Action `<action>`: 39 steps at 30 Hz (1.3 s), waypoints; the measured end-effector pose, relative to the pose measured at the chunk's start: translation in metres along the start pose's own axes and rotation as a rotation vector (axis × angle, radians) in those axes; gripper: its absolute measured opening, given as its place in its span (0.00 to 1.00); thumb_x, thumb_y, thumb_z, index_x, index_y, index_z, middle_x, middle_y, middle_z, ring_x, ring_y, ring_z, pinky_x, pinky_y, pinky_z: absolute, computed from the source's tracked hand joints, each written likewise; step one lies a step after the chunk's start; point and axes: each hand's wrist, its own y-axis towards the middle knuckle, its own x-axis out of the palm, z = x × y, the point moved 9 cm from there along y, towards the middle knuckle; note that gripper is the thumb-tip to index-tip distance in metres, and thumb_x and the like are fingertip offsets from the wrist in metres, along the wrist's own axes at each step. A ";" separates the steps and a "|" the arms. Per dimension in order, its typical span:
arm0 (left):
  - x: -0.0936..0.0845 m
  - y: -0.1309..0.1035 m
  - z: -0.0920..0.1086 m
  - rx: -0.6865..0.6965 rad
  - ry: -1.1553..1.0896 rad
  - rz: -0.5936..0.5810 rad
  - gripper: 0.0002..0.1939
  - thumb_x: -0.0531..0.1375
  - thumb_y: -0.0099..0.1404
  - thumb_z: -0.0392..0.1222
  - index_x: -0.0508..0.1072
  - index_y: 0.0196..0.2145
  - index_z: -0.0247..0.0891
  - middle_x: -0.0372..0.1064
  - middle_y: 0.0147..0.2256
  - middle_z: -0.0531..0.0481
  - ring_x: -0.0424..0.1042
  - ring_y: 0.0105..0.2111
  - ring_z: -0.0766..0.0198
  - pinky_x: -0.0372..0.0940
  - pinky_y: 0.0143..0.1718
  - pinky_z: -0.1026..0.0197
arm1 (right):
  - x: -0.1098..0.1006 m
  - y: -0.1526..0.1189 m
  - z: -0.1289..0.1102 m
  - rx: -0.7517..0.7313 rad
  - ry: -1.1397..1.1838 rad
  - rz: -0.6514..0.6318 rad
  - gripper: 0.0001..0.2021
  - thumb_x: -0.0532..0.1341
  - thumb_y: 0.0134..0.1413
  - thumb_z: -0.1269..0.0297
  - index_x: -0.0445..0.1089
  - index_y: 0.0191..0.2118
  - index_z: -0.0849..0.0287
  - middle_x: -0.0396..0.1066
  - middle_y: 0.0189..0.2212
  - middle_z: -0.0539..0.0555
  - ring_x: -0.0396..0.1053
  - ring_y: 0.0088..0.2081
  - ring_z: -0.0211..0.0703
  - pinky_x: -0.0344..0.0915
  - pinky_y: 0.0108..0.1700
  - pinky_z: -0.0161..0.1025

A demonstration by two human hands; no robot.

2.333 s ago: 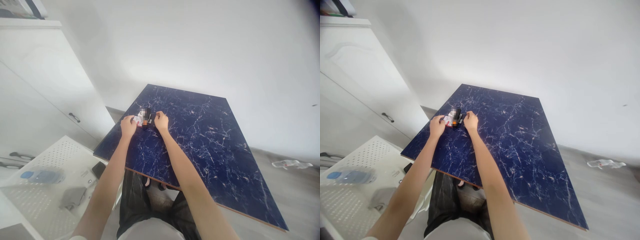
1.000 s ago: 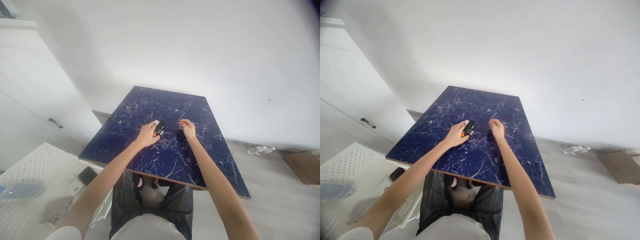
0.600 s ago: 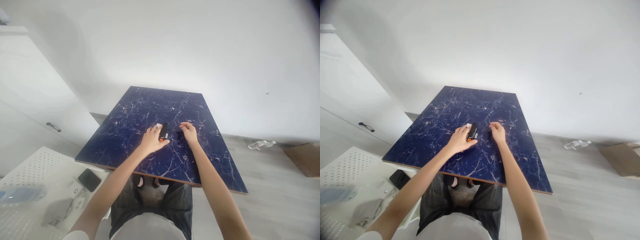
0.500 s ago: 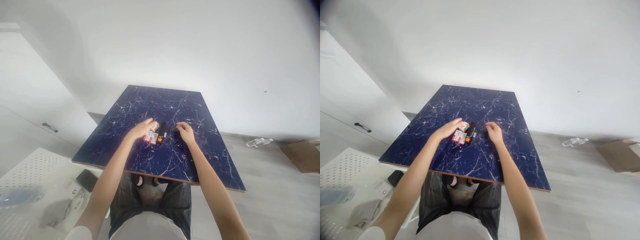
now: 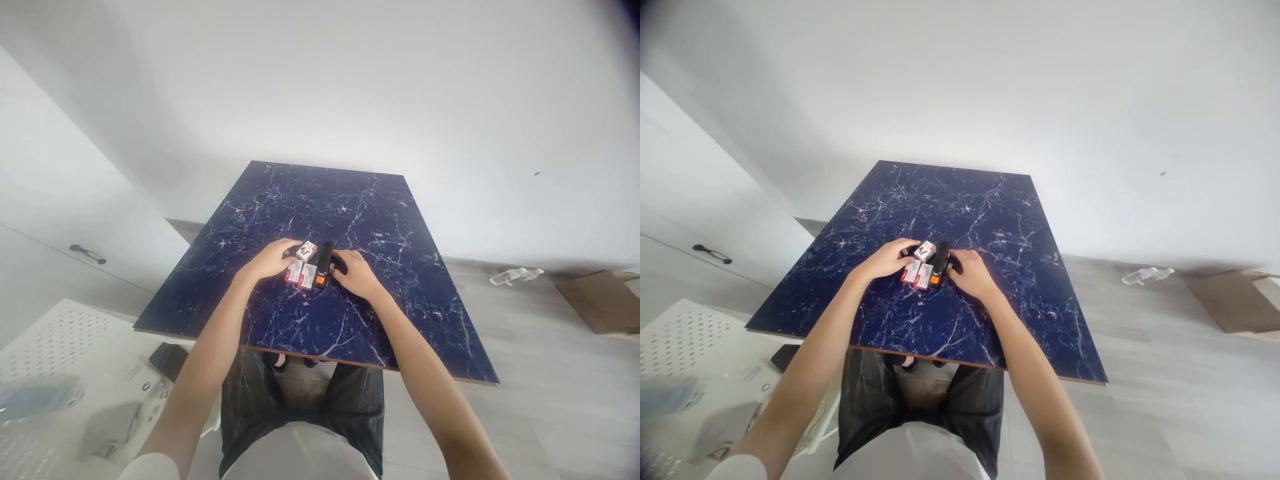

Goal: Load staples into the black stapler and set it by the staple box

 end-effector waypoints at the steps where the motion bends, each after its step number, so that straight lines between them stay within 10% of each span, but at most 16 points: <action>1: -0.001 0.000 -0.003 -0.022 -0.014 -0.011 0.27 0.59 0.71 0.39 0.68 0.66 0.48 0.69 0.62 0.44 0.75 0.52 0.52 0.70 0.51 0.51 | 0.000 -0.001 0.000 0.002 0.001 -0.001 0.21 0.62 0.58 0.70 0.71 0.57 0.58 0.78 0.50 0.58 0.72 0.51 0.55 0.64 0.59 0.52; 8: -0.017 -0.005 -0.014 -0.102 0.055 0.052 0.23 0.57 0.73 0.40 0.69 0.64 0.46 0.68 0.63 0.43 0.74 0.54 0.50 0.68 0.54 0.49 | -0.004 -0.004 0.000 0.020 0.020 -0.027 0.18 0.59 0.60 0.73 0.73 0.55 0.58 0.79 0.47 0.57 0.72 0.49 0.53 0.66 0.57 0.50; 12: -0.026 -0.009 0.017 0.016 0.095 0.156 0.20 0.58 0.73 0.46 0.72 0.60 0.42 0.71 0.59 0.42 0.69 0.59 0.48 0.63 0.62 0.45 | -0.003 -0.004 -0.001 -0.006 0.015 -0.022 0.19 0.57 0.61 0.73 0.72 0.56 0.58 0.78 0.48 0.58 0.72 0.50 0.54 0.66 0.57 0.51; 20: 0.039 -0.014 0.086 0.220 0.099 0.013 0.51 0.71 0.59 0.53 0.53 0.72 0.43 0.63 0.66 0.36 0.61 0.66 0.39 0.61 0.63 0.39 | 0.007 -0.006 0.012 0.059 0.096 0.026 0.42 0.57 0.57 0.70 0.43 0.75 0.61 0.63 0.66 0.66 0.64 0.64 0.60 0.61 0.65 0.61; 28: 0.011 -0.006 0.051 0.143 0.147 0.121 0.26 0.63 0.64 0.36 0.72 0.60 0.44 0.74 0.55 0.42 0.72 0.54 0.48 0.66 0.58 0.46 | -0.004 -0.006 0.036 0.177 0.160 0.063 0.29 0.61 0.58 0.68 0.64 0.66 0.56 0.77 0.50 0.59 0.76 0.50 0.54 0.71 0.57 0.55; 39: 0.009 -0.002 0.027 0.082 0.120 0.184 0.14 0.65 0.68 0.45 0.82 0.52 0.49 0.80 0.48 0.47 0.72 0.45 0.50 0.68 0.52 0.47 | -0.012 -0.010 0.046 0.283 0.314 0.030 0.16 0.68 0.56 0.64 0.76 0.51 0.55 0.82 0.41 0.55 0.81 0.41 0.49 0.75 0.51 0.49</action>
